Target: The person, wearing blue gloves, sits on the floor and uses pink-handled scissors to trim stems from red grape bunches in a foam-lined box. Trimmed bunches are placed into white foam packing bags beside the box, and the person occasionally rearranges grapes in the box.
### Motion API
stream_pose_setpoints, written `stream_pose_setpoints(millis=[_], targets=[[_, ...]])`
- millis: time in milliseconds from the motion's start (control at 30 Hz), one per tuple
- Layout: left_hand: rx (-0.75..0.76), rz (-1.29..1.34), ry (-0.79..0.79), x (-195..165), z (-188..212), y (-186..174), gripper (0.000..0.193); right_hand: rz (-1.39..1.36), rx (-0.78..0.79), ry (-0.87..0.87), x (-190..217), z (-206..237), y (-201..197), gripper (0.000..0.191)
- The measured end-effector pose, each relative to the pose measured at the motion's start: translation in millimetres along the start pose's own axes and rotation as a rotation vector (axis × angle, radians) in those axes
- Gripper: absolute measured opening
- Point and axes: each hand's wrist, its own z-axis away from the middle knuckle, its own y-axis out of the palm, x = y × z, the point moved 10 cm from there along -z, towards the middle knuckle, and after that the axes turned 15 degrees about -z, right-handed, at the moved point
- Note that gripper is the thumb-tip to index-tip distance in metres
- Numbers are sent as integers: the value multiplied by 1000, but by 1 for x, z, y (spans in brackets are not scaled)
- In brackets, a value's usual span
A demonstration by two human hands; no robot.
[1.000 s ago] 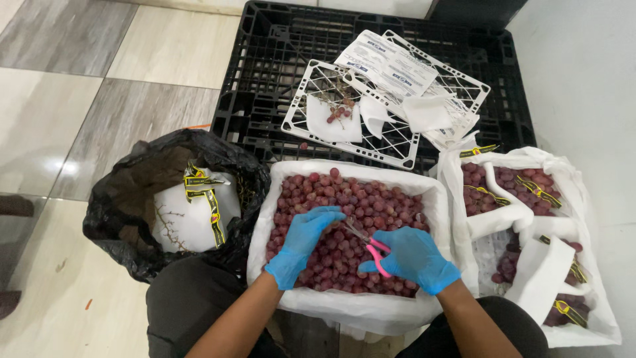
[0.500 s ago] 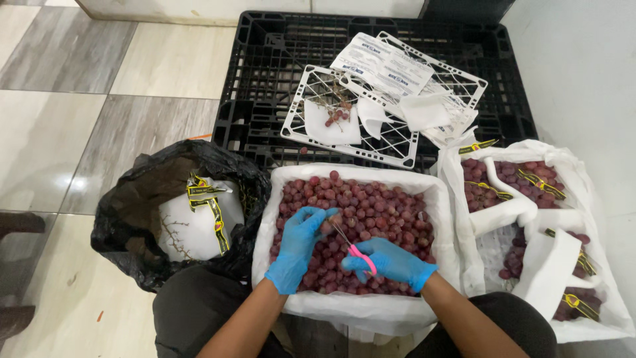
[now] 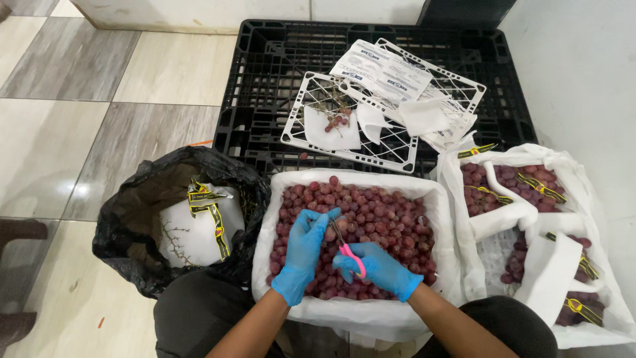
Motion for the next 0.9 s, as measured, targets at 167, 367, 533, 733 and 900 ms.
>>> stream_pose_setpoints(millis=[167,367,533,733,900], targets=[[42,42,0,3,0,6,16,-27,-39,-12,-6,-6,-2,36],[-21,7,-8,6,-2,-1,23,51,-156,-133,11,-2,-10,43],[25,30,-75,7,-4,-4,25,759,-252,-209,55,19,-21,54],[59,-59,-127,12,0,-1,21,1027,-284,-249,74,28,-21,56],[140,-20,-73,8,0,8,16,1154,-280,-217,66,27,-27,59]])
